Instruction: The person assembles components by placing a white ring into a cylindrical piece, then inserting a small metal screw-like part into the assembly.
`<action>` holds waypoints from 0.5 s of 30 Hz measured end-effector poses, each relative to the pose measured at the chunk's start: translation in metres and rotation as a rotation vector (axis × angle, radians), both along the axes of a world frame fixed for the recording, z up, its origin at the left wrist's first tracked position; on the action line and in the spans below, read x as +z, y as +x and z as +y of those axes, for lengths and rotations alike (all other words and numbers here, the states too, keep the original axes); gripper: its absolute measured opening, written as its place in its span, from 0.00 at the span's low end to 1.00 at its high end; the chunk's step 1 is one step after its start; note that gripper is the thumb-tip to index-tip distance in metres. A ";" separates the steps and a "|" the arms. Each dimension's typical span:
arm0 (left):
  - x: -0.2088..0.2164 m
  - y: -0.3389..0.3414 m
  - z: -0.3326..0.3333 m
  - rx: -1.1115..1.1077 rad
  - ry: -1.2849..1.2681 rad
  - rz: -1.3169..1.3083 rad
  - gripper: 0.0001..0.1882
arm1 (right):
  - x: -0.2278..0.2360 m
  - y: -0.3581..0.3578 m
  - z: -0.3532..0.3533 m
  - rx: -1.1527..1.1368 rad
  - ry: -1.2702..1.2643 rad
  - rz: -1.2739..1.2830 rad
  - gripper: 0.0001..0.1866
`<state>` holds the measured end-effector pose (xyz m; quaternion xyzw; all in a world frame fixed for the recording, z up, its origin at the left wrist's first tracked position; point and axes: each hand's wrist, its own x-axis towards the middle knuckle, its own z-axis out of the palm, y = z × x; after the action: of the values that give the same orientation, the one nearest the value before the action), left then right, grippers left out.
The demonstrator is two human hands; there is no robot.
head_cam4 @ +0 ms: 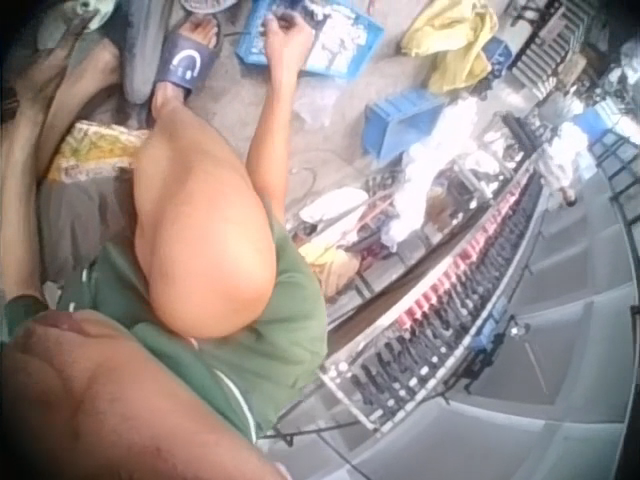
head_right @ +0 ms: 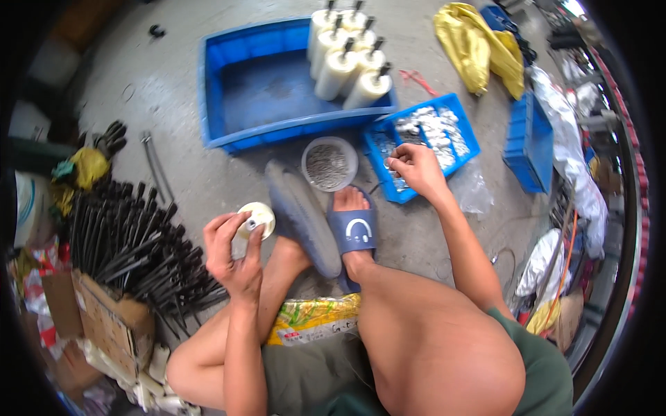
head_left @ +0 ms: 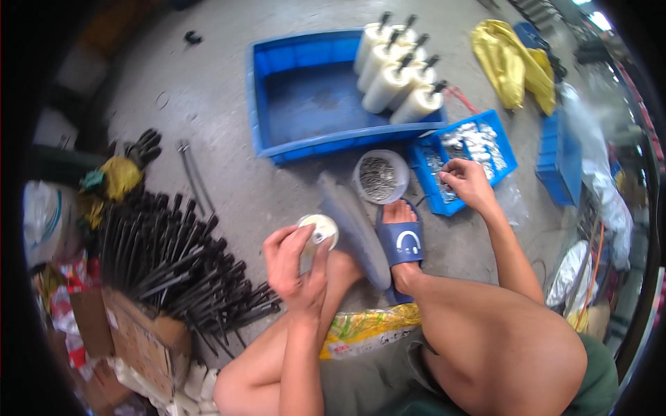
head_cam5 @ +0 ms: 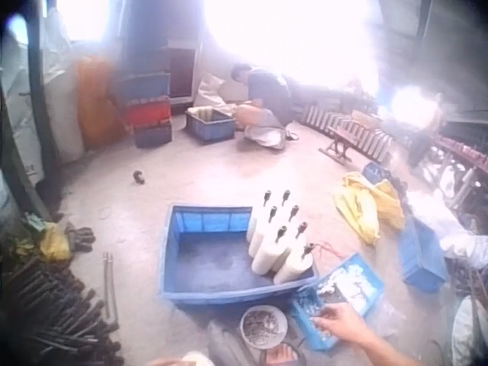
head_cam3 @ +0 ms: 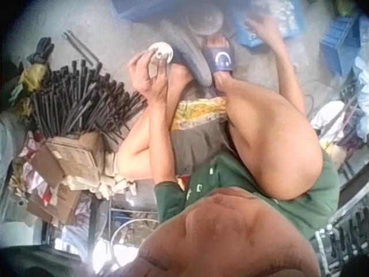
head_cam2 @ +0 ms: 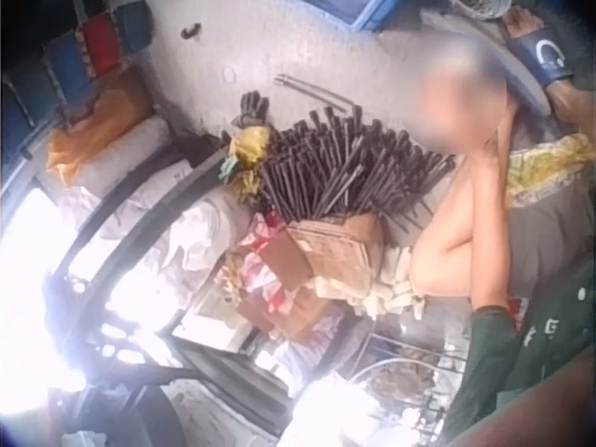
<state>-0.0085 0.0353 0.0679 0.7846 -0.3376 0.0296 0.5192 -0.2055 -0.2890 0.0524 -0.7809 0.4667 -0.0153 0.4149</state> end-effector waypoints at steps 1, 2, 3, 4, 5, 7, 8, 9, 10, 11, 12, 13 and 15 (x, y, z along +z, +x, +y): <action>-0.005 -0.001 -0.005 0.000 -0.038 0.005 0.17 | 0.012 0.012 0.011 -0.074 0.285 -0.124 0.09; -0.009 -0.001 -0.010 -0.005 -0.053 0.002 0.17 | 0.021 0.028 0.030 -0.052 0.406 -0.225 0.09; -0.010 0.000 -0.013 -0.014 -0.073 0.002 0.18 | 0.032 0.048 0.053 -0.036 0.522 -0.322 0.09; -0.012 0.003 -0.013 -0.015 -0.066 -0.013 0.18 | 0.038 0.069 0.075 0.020 0.643 -0.335 0.09; -0.013 0.004 -0.015 -0.023 -0.070 -0.021 0.19 | 0.045 0.087 0.091 0.069 0.750 -0.342 0.09; -0.016 0.007 -0.014 -0.029 -0.069 -0.017 0.20 | 0.049 0.113 0.112 0.178 0.841 -0.337 0.10; -0.017 0.008 -0.012 -0.032 -0.069 -0.014 0.20 | 0.048 0.121 0.118 0.242 0.854 -0.327 0.10; -0.016 0.009 -0.013 -0.036 -0.075 -0.013 0.19 | 0.047 0.128 0.122 0.265 0.830 -0.303 0.10; -0.016 0.009 -0.014 -0.030 -0.084 -0.009 0.20 | 0.045 0.131 0.122 0.287 0.832 -0.294 0.12; -0.015 0.011 -0.015 -0.040 -0.088 -0.012 0.20 | 0.044 0.134 0.121 0.308 0.833 -0.286 0.13; -0.015 0.011 -0.015 -0.046 -0.088 -0.012 0.19 | 0.044 0.136 0.120 0.336 0.806 -0.298 0.12; -0.016 0.011 -0.016 -0.055 -0.090 -0.011 0.19 | 0.046 0.137 0.119 0.361 0.778 -0.311 0.10; -0.015 0.015 -0.016 -0.089 -0.100 -0.015 0.19 | 0.045 0.139 0.115 0.437 0.702 -0.334 0.09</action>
<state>0.0066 0.0189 0.0529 0.7418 -0.3739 0.0290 0.5560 -0.0660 -0.1744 0.0979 -0.6599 0.1940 0.1060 0.7180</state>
